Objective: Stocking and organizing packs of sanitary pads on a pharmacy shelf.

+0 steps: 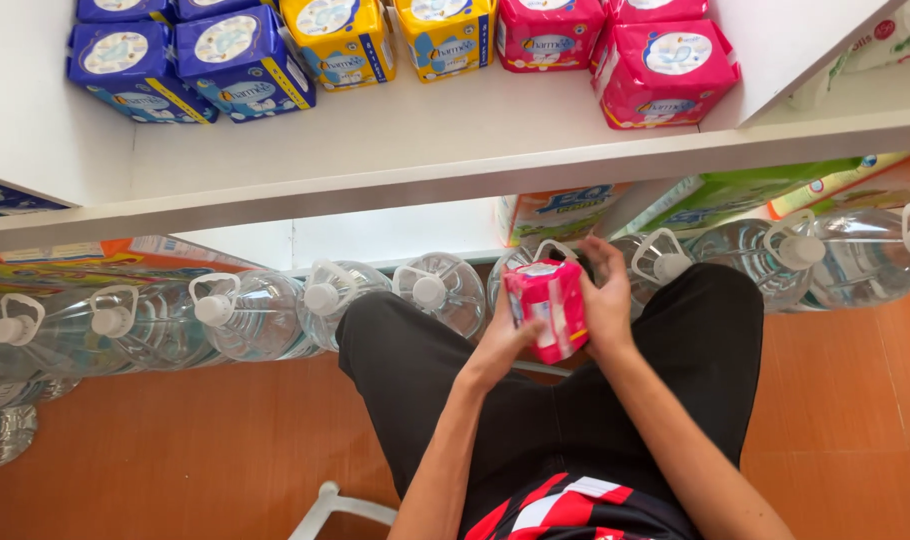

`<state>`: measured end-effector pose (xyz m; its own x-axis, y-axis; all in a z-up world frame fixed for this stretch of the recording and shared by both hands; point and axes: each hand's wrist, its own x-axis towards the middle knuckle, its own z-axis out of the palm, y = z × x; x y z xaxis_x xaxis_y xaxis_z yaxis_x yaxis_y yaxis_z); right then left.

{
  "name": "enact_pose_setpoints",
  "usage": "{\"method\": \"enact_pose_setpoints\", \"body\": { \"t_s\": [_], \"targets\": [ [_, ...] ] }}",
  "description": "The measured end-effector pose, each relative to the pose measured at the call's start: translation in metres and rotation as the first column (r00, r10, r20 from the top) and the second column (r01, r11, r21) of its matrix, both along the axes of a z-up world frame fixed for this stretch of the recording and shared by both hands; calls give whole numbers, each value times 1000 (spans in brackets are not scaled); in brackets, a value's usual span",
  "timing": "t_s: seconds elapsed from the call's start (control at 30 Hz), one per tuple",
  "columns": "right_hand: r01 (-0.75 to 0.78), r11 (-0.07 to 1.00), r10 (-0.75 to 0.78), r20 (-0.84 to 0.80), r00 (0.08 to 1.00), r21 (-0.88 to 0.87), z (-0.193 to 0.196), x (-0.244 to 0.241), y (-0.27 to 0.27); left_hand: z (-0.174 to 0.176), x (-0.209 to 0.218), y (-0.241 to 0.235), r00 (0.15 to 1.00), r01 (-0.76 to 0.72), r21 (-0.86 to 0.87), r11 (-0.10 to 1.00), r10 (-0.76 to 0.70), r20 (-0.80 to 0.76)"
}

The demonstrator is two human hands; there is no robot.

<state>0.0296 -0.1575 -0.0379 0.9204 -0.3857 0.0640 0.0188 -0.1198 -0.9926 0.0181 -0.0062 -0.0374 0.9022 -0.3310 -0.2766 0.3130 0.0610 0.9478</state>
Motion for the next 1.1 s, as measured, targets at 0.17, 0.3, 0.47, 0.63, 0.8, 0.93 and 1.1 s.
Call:
{"method": "enact_pose_setpoints", "body": {
  "t_s": [0.17, 0.3, 0.47, 0.63, 0.8, 0.93, 1.1],
  "targets": [
    [240, 803, 14, -419, 908, 545, -42, -5, -11, 14, 4, -13, 982, -158, 73, 985, 164, -92],
    [-5, 999, 5, 4, 1000, -38, 39, -18, 19, -86, 12, -6, 922, -259, -56, 964, 229, -311],
    [-174, 810, 415, 338, 844, -560, 72, -12, 33, -76, 7, -2, 941, -314, -638, 703, 139, -310],
    [-160, 904, 260, 212, 942, -397, 55, 2, 14, 32, 3, 8, 925, -336, -608, 720, 128, -359],
    [-256, 816, 448, 287, 847, -519, 74, -21, 20, 35, 2, 9, 868, -422, -669, 611, 60, -492],
    [-267, 836, 407, 214, 888, -480, 49, -3, -9, 30, -6, 4, 904, -345, -619, 706, 72, -422],
    [-275, 902, 362, 234, 902, -333, 76, -14, 10, -1, 2, -13, 976, -217, -318, 923, 197, -95]
  ]
}}
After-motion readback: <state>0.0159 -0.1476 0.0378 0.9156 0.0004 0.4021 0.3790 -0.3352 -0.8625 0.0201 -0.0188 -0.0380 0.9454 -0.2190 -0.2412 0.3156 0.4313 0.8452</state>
